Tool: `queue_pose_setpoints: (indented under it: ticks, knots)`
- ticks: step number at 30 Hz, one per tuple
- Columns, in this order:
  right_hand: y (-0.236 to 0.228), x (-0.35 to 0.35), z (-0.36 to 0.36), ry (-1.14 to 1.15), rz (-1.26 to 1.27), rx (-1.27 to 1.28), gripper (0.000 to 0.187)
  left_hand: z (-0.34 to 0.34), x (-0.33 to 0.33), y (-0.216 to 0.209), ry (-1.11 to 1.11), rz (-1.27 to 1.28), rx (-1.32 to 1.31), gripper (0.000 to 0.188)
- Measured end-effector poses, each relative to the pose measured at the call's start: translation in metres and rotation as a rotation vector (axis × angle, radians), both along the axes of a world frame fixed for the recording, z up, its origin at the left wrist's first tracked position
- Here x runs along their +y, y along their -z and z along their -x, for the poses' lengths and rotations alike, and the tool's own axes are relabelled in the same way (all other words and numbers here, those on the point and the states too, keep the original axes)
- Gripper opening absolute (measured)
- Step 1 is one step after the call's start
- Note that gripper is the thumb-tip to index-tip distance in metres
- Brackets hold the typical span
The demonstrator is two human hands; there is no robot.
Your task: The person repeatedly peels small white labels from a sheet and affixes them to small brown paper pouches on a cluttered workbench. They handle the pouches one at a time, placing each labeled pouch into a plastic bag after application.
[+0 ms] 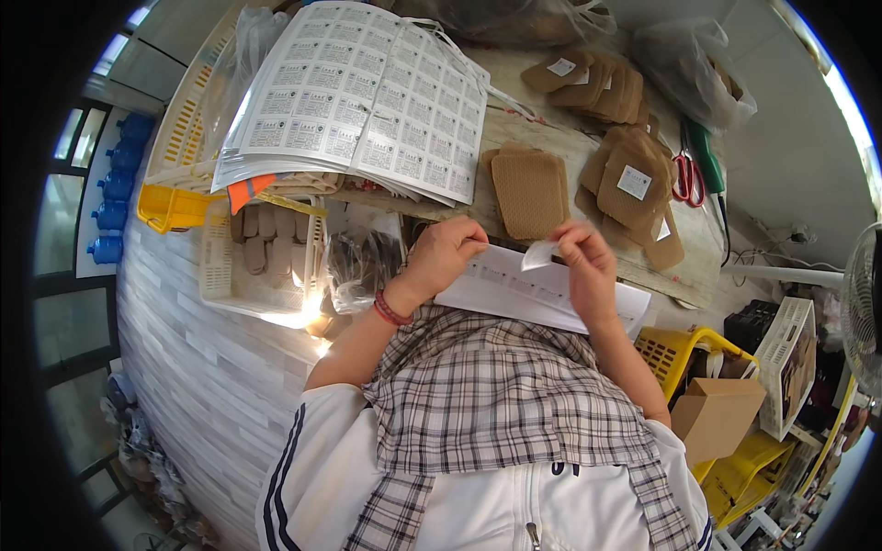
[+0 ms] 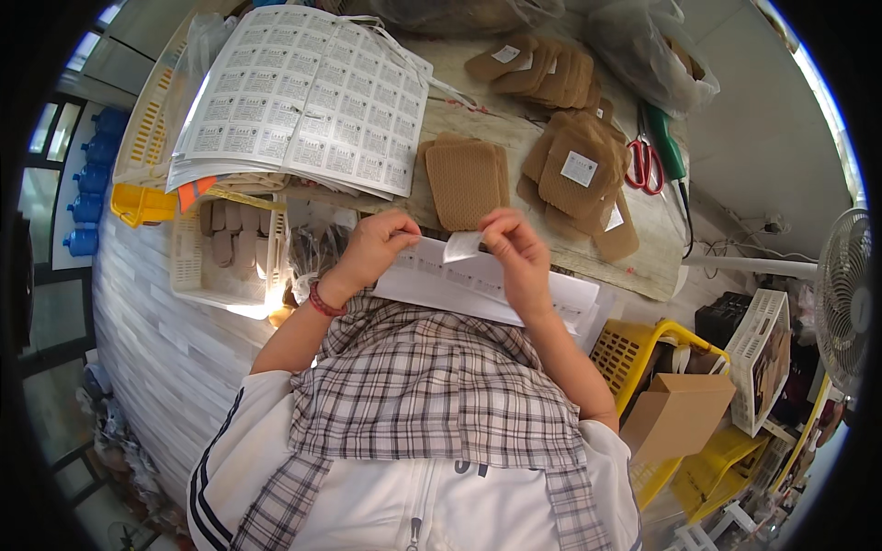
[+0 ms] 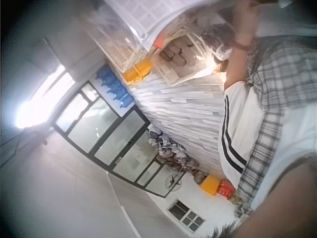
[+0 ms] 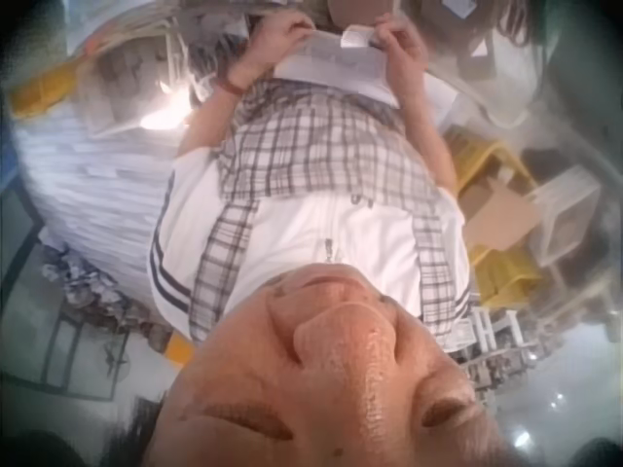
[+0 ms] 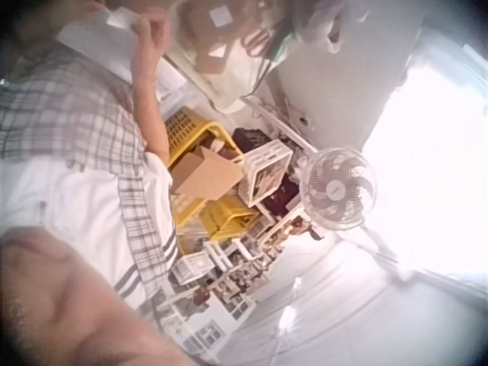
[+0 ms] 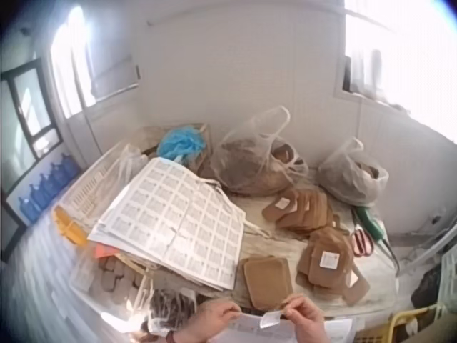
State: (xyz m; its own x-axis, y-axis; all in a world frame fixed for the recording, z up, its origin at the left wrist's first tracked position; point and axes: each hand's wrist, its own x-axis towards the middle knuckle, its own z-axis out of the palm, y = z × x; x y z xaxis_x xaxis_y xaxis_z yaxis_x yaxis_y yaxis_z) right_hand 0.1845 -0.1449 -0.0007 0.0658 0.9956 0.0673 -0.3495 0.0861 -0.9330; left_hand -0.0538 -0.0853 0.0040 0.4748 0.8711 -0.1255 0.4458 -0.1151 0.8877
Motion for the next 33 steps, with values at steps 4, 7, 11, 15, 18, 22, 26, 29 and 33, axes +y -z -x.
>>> queue_pose_setpoints:
  ticks: [4,7,11,15,18,22,26,29,33]
  knots:
    - [-0.002,0.05,-0.029,0.093,0.116,-0.158,0.006,-0.017,-0.004,-0.012,0.1,-0.559,0.05,0.004]
    - [0.006,0.08,-0.03,0.082,0.1,-0.289,0.006,-0.027,0.002,-0.01,0.16,-0.68,0.044,0.006]
    - [0.014,0.097,-0.018,0.058,0.163,-0.475,0.006,-0.033,0.008,-0.001,0.177,-0.685,0.082,0.006]
    - [0.022,0.101,-0.015,0.084,0.17,-0.605,0.008,-0.033,0.01,0.004,0.173,-0.679,0.079,0.006]
    - [0.023,0.102,-0.014,0.086,0.168,-0.632,0.009,-0.032,0.01,0.005,0.172,-0.675,0.081,0.007]
    - [0.023,0.104,-0.014,0.076,0.156,-0.675,0.01,-0.033,0.011,0.005,0.177,-0.671,0.081,0.007]
    - [0.02,0.105,-0.013,0.074,0.175,-0.72,0.01,-0.032,0.01,0.005,0.177,-0.668,0.079,0.007]
    - [0.026,0.106,-0.013,0.103,0.134,-0.762,0.011,-0.033,0.011,0.005,0.182,-0.673,0.073,0.005]
    - [0.023,0.106,-0.011,0.116,0.133,-0.782,0.011,-0.034,0.009,-0.002,0.14,-0.577,0.032,0.004]
